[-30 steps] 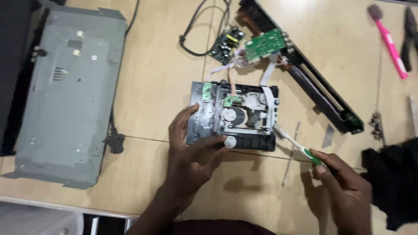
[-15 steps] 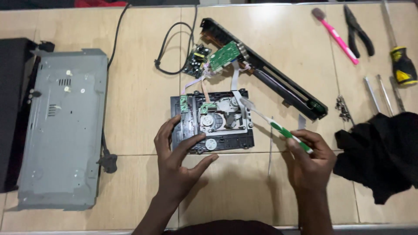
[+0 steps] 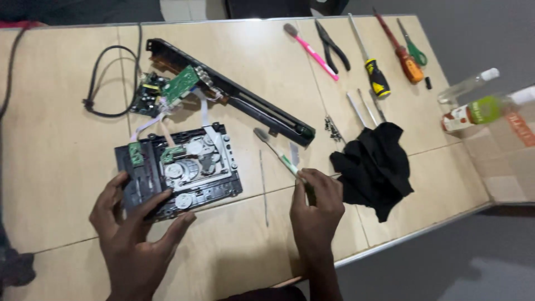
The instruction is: The person cleans the internal components of a disassembled electronic device, likely a DVD player, using a toothbrush and a black cloth. They scrub various parts of the mechanism and wipe surfaces while the device remains on a wooden table.
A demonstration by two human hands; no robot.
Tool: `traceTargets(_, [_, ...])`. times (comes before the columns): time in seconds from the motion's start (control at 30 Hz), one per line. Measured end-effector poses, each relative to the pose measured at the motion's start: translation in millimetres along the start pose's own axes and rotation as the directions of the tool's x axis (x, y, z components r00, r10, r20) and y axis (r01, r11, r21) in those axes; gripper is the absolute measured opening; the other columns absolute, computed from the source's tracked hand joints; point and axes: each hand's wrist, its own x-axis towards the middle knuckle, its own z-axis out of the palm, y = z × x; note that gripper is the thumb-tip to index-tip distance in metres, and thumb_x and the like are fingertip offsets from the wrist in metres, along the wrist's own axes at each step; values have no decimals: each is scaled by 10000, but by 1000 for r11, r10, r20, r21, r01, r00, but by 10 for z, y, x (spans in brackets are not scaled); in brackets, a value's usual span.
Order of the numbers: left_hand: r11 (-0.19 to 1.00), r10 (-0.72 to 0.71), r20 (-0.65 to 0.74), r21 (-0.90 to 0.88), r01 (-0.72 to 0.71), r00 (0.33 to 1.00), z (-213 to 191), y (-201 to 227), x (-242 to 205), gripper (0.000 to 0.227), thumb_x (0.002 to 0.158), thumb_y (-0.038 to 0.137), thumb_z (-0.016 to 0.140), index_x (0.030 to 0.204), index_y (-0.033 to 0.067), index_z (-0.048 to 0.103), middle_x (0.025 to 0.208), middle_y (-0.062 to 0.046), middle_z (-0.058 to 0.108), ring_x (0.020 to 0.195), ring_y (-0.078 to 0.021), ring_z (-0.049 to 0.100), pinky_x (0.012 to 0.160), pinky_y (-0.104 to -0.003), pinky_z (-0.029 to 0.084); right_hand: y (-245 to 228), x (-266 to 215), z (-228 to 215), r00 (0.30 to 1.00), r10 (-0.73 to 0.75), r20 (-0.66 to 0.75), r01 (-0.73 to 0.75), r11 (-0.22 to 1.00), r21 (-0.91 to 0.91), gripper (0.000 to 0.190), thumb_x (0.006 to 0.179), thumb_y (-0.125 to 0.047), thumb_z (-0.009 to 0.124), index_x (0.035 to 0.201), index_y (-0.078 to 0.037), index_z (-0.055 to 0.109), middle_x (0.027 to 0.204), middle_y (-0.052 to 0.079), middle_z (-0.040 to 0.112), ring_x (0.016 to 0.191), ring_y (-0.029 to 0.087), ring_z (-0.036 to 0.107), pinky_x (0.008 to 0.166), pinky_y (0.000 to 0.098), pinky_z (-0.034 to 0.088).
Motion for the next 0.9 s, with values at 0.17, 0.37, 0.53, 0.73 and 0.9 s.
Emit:
traceTargets(0.17, [1000, -10, 3, 13, 10, 1000, 13, -13, -47, 476, 723, 163, 930, 1155, 78, 749, 1564, -256, 399, 1494, -404, 410, 1187, -500, 493, 105, -53, -52, 982, -10, -190, -18, 989, -144, 106, 895, -3, 810, 997, -11, 782, 1028, 113, 737, 1002, 286, 629, 754, 395, 603])
traceTargets(0.37, [996, 0, -62, 84, 5, 998, 72, -81, -63, 503, 694, 265, 942, 1136, 101, 767, 1591, -260, 473, 1497, -417, 425, 1169, -513, 489, 415, -52, -323, 839, 125, -530, -307, 912, -271, 175, 887, 129, 805, 998, 27, 717, 1039, 198, 588, 988, 339, 574, 709, 414, 542])
traceTargets(0.53, [996, -5, -56, 90, 10, 998, 70, -74, -65, 542, 691, 244, 954, 1162, 48, 774, 1586, -302, 502, 1491, -429, 448, 1165, -540, 506, 916, 42, -598, 804, 156, -574, -309, 934, -179, 352, 882, 97, 749, 1185, 16, 588, 1102, 198, 510, 868, 301, 493, 798, 410, 459])
traceTargets(0.73, [1000, 9, -71, 23, -7, 997, 108, -133, -51, 574, 675, 226, 945, 1178, 35, 745, 1569, -323, 446, 1506, -430, 451, 1226, -524, 467, 1736, 173, -1165, 911, -51, -410, -120, 917, -379, 57, 1076, -40, 797, 1113, -3, 775, 1028, 150, 672, 858, 273, 610, 675, 378, 490])
traceTargets(0.9, [995, -2, -25, 97, 5, 1000, 64, -355, -98, 569, 707, 451, 875, 1201, 218, 717, 1500, -257, 518, 1458, -405, 421, 1207, -478, 345, 2431, -76, -1008, 963, 86, -256, -147, 962, -228, 104, 1145, -124, 806, 1099, -42, 760, 977, 86, 729, 781, 200, 594, 662, 328, 451])
